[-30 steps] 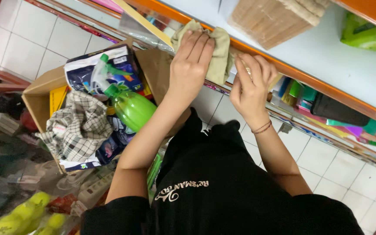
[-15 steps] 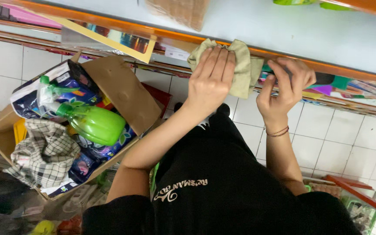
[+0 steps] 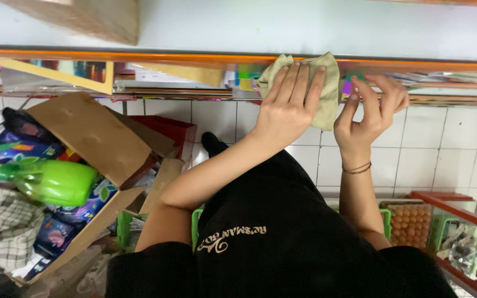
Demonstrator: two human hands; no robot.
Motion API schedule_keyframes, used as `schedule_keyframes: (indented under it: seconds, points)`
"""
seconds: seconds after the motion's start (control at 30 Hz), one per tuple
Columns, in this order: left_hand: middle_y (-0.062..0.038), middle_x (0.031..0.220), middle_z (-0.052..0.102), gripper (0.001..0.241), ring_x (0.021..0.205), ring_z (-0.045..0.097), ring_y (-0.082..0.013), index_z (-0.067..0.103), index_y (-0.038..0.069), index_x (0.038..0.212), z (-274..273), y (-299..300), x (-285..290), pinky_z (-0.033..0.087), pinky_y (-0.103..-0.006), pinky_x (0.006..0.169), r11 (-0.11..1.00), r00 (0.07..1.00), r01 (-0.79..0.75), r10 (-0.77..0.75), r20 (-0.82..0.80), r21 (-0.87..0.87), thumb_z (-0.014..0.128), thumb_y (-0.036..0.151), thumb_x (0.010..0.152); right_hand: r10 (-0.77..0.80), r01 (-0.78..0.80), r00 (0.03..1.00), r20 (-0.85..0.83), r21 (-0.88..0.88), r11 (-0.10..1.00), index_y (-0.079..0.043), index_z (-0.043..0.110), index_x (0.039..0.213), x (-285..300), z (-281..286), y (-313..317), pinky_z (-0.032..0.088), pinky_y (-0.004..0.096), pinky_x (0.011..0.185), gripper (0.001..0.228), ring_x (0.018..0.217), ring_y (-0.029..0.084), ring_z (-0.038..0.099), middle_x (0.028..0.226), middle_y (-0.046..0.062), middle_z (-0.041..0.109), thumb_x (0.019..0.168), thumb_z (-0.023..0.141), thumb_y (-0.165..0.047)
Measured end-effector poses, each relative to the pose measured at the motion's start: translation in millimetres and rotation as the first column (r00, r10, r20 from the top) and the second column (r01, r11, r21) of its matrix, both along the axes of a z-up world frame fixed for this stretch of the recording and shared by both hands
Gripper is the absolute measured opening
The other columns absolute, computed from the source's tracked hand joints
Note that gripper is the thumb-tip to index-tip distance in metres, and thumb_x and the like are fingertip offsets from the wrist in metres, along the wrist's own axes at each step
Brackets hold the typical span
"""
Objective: The person clears items from a retail shelf into a cardboard box, sprays a green bottle of liquid cleaner, and wipes the shelf surfaces using a cloth.
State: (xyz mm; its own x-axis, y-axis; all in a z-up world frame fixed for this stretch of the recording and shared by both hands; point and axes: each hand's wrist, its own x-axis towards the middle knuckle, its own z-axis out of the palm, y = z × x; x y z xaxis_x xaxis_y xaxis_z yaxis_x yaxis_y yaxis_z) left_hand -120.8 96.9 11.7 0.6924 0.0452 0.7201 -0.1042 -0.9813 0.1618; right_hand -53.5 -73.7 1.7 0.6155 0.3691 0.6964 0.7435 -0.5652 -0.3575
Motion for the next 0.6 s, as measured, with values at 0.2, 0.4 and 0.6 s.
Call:
schedule_keyframes:
  seconds: [0.2, 0.4, 0.6]
  points:
    - [-0.024, 0.121, 0.066, 0.044, 0.116, 0.065, -0.0369, 0.062, -0.006, 0.131, -2.0, -72.4, 47.0, 0.052, -0.0457, 0.109, 0.996, 0.997, 0.082, -0.081, -0.014, 0.046, 0.063, 0.009, 0.089, -0.108, 0.108, 0.994, -0.013, -0.001, 0.994, -0.006, 0.072, 0.121, 23.9, -2.2, -70.7, 0.030, 0.044, 0.114, 0.034, 0.124, 0.030, 0.054, 0.129, 0.009, 0.063, 0.090, 0.064, 0.007]
    - [-0.026, 0.117, 0.068, 0.038, 0.109, 0.068, -0.0371, 0.063, -0.006, 0.124, -4.3, -135.7, 94.9, 0.054, -0.0443, 0.103, 0.987, 0.990, 0.141, -0.141, 0.000, 0.072, 0.062, 0.010, 0.090, -0.234, 0.235, 0.971, -0.041, 0.019, 0.972, -0.006, 0.072, 0.124, 48.0, -7.1, -136.1, 0.031, 0.041, 0.111, 0.033, 0.127, 0.029, 0.052, 0.130, 0.009, 0.062, 0.094, 0.063, 0.005]
    - [-0.025, 0.114, 0.069, 0.038, 0.105, 0.068, -0.0358, 0.063, -0.006, 0.122, -12.3, -192.3, 130.7, 0.055, -0.0420, 0.100, 0.979, 0.981, 0.191, -0.193, 0.024, 0.067, 0.062, 0.011, 0.089, -0.332, 0.334, 0.943, -0.038, 0.064, 0.941, -0.004, 0.073, 0.121, 61.9, -14.7, -183.2, 0.032, 0.044, 0.113, 0.033, 0.125, 0.030, 0.053, 0.129, 0.011, 0.064, 0.092, 0.061, 0.005]
